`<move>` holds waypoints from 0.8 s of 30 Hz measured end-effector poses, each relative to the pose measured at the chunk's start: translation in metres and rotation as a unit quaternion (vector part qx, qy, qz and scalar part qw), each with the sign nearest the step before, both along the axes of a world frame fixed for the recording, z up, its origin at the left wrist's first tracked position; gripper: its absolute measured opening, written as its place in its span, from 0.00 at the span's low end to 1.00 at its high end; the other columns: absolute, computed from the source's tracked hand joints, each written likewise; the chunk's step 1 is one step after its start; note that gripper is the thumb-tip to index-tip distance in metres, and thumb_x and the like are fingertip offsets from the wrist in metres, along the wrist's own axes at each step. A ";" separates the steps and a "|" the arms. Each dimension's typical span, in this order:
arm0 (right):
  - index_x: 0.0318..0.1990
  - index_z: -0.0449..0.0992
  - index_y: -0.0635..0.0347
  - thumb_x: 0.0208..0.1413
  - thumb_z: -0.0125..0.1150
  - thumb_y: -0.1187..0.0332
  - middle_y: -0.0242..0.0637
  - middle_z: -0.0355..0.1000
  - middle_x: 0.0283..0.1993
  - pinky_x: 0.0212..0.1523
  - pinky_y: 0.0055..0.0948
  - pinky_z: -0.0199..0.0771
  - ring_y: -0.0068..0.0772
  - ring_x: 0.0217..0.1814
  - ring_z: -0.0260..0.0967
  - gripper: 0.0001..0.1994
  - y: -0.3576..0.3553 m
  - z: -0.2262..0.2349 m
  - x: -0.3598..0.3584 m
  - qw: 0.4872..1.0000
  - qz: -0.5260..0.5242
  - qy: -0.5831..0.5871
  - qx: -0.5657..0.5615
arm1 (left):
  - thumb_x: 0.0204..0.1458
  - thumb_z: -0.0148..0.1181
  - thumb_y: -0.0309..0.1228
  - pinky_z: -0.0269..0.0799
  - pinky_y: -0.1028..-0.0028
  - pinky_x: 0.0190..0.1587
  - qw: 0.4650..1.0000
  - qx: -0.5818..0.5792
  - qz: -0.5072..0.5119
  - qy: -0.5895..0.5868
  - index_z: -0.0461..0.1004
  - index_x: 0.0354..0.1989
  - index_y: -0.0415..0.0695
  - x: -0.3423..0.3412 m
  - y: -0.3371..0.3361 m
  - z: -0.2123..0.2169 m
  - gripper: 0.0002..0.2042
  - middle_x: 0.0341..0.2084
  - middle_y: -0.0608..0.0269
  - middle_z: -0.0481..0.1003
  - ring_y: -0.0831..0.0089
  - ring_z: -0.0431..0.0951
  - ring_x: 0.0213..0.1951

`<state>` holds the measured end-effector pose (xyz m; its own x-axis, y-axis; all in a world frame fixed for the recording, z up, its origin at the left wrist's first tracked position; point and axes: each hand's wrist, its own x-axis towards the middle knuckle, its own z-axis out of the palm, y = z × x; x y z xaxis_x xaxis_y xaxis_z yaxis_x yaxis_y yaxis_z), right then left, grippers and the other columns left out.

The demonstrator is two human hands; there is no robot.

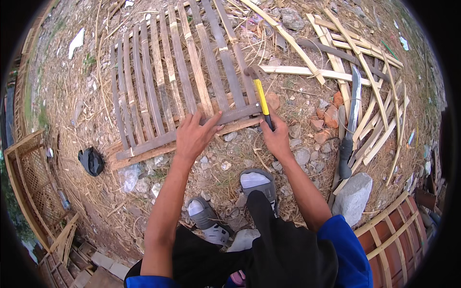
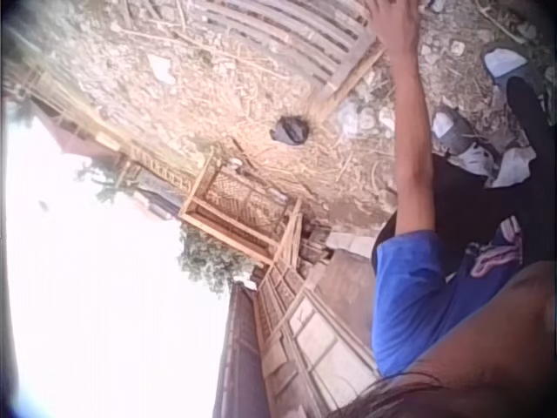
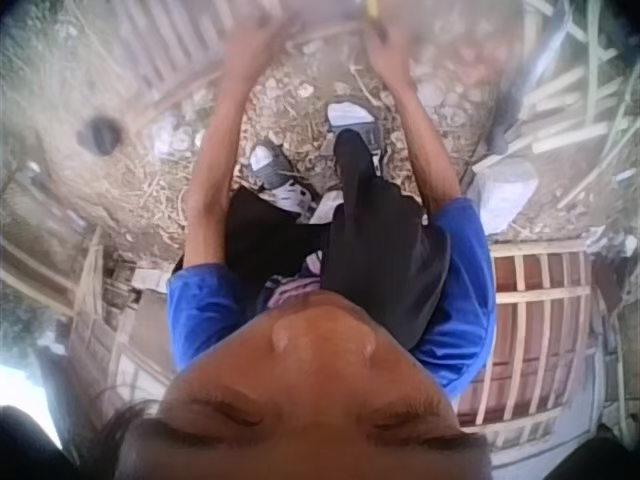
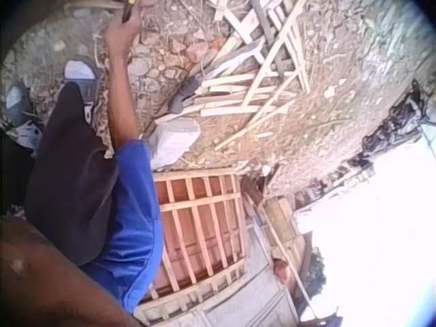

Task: The person aligns bamboo slats on a wooden base and secures them by inserting nails and hammering them in with a hammer.

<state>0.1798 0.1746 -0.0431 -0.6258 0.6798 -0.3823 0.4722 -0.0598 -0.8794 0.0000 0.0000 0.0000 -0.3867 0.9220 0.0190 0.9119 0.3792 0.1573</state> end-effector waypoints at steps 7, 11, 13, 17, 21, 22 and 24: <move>0.67 0.64 0.55 0.59 0.56 0.71 0.37 0.70 0.27 0.32 0.24 0.67 0.20 0.28 0.60 0.27 -0.002 -0.003 0.001 0.999 -0.009 0.031 0.029 | 0.56 0.59 0.44 0.71 0.62 0.35 0.995 0.004 0.096 -0.035 0.75 0.41 0.49 -0.021 -0.027 -0.003 0.13 0.30 0.61 0.71 0.59 0.75 0.34; 0.67 0.64 0.56 0.59 0.56 0.71 0.36 0.71 0.31 0.34 0.24 0.67 0.20 0.29 0.61 0.27 -0.003 0.002 -0.001 1.000 -0.006 0.009 0.008 | 0.58 0.59 0.45 0.72 0.61 0.30 0.994 0.008 0.105 -0.017 0.71 0.31 0.45 -0.023 -0.034 -0.003 0.15 0.27 0.60 0.71 0.58 0.77 0.30; 0.67 0.64 0.57 0.59 0.56 0.71 0.37 0.71 0.31 0.35 0.24 0.67 0.19 0.30 0.62 0.27 -0.005 -0.002 0.000 0.999 -0.006 0.037 0.036 | 0.58 0.59 0.44 0.72 0.61 0.29 0.995 0.009 0.102 -0.020 0.72 0.30 0.45 -0.024 -0.035 -0.004 0.15 0.27 0.60 0.71 0.58 0.77 0.29; 0.68 0.63 0.58 0.61 0.56 0.70 0.38 0.72 0.34 0.38 0.25 0.69 0.21 0.34 0.65 0.26 -0.005 -0.004 0.010 0.999 -0.012 0.031 0.015 | 0.58 0.58 0.45 0.71 0.60 0.29 0.986 -0.052 0.127 -0.096 0.73 0.27 0.44 -0.029 -0.029 0.005 0.16 0.24 0.59 0.71 0.56 0.76 0.28; 0.68 0.62 0.59 0.62 0.55 0.69 0.41 0.73 0.36 0.39 0.29 0.70 0.25 0.35 0.67 0.26 0.004 0.034 0.027 0.999 -0.008 -0.027 -0.030 | 0.59 0.56 0.46 0.70 0.58 0.29 0.979 -0.077 0.134 -0.133 0.75 0.28 0.44 -0.033 -0.018 0.011 0.18 0.23 0.57 0.71 0.55 0.76 0.28; 0.68 0.61 0.59 0.63 0.55 0.68 0.40 0.72 0.36 0.37 0.30 0.70 0.25 0.33 0.66 0.26 0.003 0.041 0.033 1.000 -0.003 -0.011 0.007 | 0.59 0.56 0.47 0.70 0.57 0.29 0.978 -0.079 0.133 -0.138 0.75 0.28 0.44 -0.035 -0.020 0.012 0.18 0.23 0.57 0.71 0.54 0.75 0.28; 0.69 0.60 0.59 0.65 0.53 0.66 0.40 0.70 0.31 0.33 0.32 0.68 0.27 0.30 0.65 0.26 0.003 0.066 0.044 0.998 0.021 -0.024 0.055 | 0.60 0.55 0.47 0.69 0.57 0.29 0.977 -0.079 0.133 -0.145 0.75 0.29 0.44 -0.036 -0.020 0.014 0.18 0.24 0.57 0.71 0.54 0.75 0.28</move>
<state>0.2237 0.1771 0.0224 -0.6374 0.6931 -0.3367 0.5144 0.0574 -0.8556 -0.0356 -0.0204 0.0135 -0.5806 0.7710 -0.2618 0.7036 0.6369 0.3151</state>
